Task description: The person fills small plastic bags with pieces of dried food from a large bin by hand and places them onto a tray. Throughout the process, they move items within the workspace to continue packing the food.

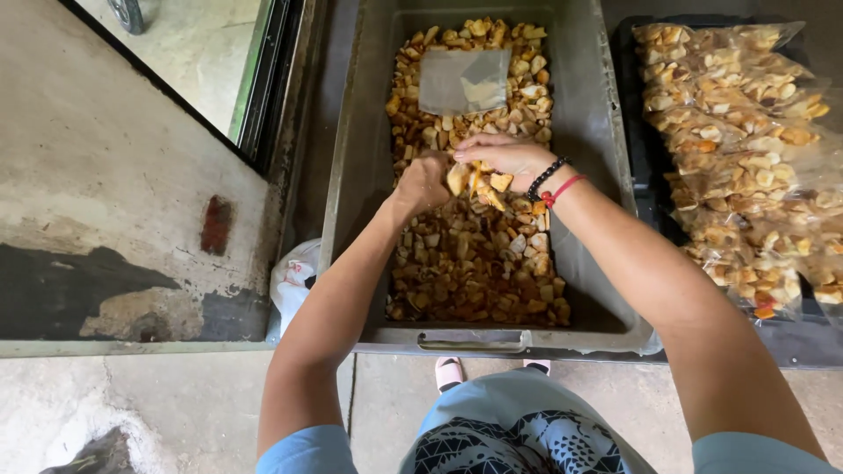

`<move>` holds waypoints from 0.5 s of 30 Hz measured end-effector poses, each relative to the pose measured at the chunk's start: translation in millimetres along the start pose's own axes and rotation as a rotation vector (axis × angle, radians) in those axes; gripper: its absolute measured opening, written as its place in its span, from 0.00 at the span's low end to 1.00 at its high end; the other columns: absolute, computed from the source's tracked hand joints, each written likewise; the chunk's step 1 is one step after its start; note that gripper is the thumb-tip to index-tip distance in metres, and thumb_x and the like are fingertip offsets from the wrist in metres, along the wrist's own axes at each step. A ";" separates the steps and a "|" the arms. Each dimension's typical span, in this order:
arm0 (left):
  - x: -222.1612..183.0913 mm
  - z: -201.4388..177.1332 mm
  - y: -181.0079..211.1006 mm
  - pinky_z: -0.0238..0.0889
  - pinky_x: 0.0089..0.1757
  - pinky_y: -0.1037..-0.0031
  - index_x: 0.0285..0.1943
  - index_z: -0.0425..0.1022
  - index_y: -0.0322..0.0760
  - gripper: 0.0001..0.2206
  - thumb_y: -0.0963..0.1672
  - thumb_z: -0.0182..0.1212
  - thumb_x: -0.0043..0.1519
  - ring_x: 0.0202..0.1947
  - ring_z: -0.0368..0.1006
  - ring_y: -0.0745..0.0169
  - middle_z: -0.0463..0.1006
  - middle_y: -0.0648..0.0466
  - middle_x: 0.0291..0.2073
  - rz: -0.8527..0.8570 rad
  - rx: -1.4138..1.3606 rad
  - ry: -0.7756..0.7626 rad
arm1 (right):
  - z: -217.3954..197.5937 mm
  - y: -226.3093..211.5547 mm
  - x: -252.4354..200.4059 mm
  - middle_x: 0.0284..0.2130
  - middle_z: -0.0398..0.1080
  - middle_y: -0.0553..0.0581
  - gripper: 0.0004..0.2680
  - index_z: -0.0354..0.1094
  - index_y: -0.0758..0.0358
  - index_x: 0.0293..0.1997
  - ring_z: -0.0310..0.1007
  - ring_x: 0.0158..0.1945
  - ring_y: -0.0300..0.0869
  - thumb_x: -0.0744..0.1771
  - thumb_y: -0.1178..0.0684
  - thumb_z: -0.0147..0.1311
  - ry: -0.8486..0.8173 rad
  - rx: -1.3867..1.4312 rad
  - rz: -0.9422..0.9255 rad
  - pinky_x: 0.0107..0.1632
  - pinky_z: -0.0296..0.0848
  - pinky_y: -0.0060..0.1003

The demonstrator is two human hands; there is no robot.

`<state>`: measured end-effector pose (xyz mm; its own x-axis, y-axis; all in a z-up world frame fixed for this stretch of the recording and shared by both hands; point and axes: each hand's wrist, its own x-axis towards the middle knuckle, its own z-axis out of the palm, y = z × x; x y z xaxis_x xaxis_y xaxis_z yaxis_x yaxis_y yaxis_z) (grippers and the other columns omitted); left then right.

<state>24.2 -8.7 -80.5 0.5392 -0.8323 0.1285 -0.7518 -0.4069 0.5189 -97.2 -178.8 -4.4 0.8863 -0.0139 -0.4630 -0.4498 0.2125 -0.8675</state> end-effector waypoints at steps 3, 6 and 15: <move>0.7 13.0 0.3 0.73 0.43 0.59 0.47 0.78 0.28 0.18 0.43 0.70 0.50 0.43 0.79 0.41 0.80 0.34 0.42 -0.071 0.024 -0.037 | 4.4 3.6 -0.1 0.42 0.71 0.57 0.07 0.70 0.59 0.47 0.76 0.36 0.45 0.67 0.53 0.60 0.041 0.002 -0.004 0.34 0.78 0.46; 3.7 26.6 -4.3 0.72 0.41 0.60 0.44 0.78 0.28 0.15 0.46 0.70 0.57 0.40 0.79 0.45 0.80 0.36 0.40 -0.099 0.122 -0.053 | 5.2 1.8 6.1 0.39 0.71 0.50 0.06 0.71 0.58 0.44 0.74 0.34 0.41 0.66 0.52 0.58 0.152 -0.071 0.074 0.34 0.83 0.48; 4.7 -10.9 41.9 0.71 0.32 0.74 0.38 0.82 0.33 0.10 0.43 0.70 0.51 0.28 0.78 0.62 0.83 0.49 0.28 -0.354 -0.301 -0.249 | 15.6 29.9 32.7 0.34 0.71 0.53 0.04 0.68 0.57 0.42 0.74 0.37 0.40 0.69 0.51 0.56 0.221 0.319 -0.584 0.38 0.76 0.36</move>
<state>-0.6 -25.6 -48.9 0.6061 -0.7428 -0.2844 -0.3782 -0.5837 0.7186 -79.9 -157.7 -42.6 0.9145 -0.4045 0.0070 0.1775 0.3858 -0.9053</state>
